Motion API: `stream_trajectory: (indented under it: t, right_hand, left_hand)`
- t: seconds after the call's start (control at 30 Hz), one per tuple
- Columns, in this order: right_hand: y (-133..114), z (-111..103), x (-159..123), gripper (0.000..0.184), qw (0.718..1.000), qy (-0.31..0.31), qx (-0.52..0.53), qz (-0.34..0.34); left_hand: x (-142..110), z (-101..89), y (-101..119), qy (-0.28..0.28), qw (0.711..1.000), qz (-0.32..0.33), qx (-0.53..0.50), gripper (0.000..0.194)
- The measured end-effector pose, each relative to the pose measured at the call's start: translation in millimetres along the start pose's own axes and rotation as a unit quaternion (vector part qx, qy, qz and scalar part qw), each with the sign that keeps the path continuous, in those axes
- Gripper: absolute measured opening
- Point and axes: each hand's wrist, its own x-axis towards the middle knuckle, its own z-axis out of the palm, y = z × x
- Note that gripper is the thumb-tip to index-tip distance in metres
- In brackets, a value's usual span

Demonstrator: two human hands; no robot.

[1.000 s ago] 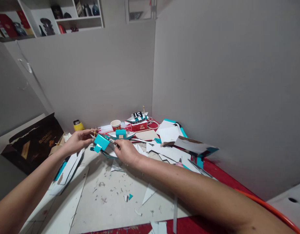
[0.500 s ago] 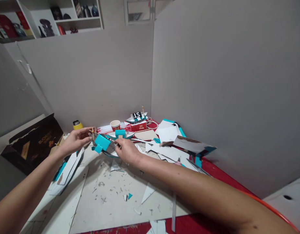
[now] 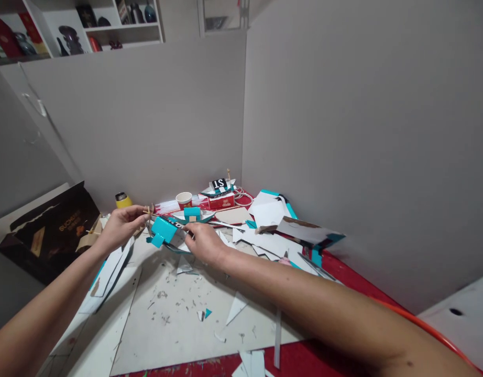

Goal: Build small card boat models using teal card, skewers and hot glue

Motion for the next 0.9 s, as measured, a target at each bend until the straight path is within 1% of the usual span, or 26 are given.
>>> stream_trajectory:
  t: [0.2, 0.4, 0.53, 0.67, 0.9]
  right_hand:
    - [-2.4, 0.0, -0.9, 0.026, 1.0, 0.008, 0.007, -0.002]
    - [-2.7, 0.2, -1.8, 0.025, 1.0, 0.016, 0.016, -0.008]
    - [-1.2, -0.8, -2.9, 0.025, 1.0, 0.022, 0.021, -0.007]
    - [-1.6, -2.7, -3.6, 0.024, 0.999, 0.024, 0.023, -0.008]
    - [-2.9, -4.8, -4.5, 0.024, 0.999, 0.026, 0.019, -0.006]
  left_hand:
    - [-5.6, 3.2, 10.1, -0.03, 0.999, 0.01, 0.021, 0.02]
    - [-4.5, 3.0, 12.8, -0.037, 0.997, 0.045, 0.048, 0.02]
    - [-4.2, 1.9, 14.7, -0.044, 0.995, 0.06, 0.065, 0.024]
    - [-3.3, 0.5, 15.4, -0.041, 0.995, 0.058, 0.071, 0.028]
    - [-0.1, -1.0, 15.1, -0.049, 0.997, 0.038, 0.048, 0.034]
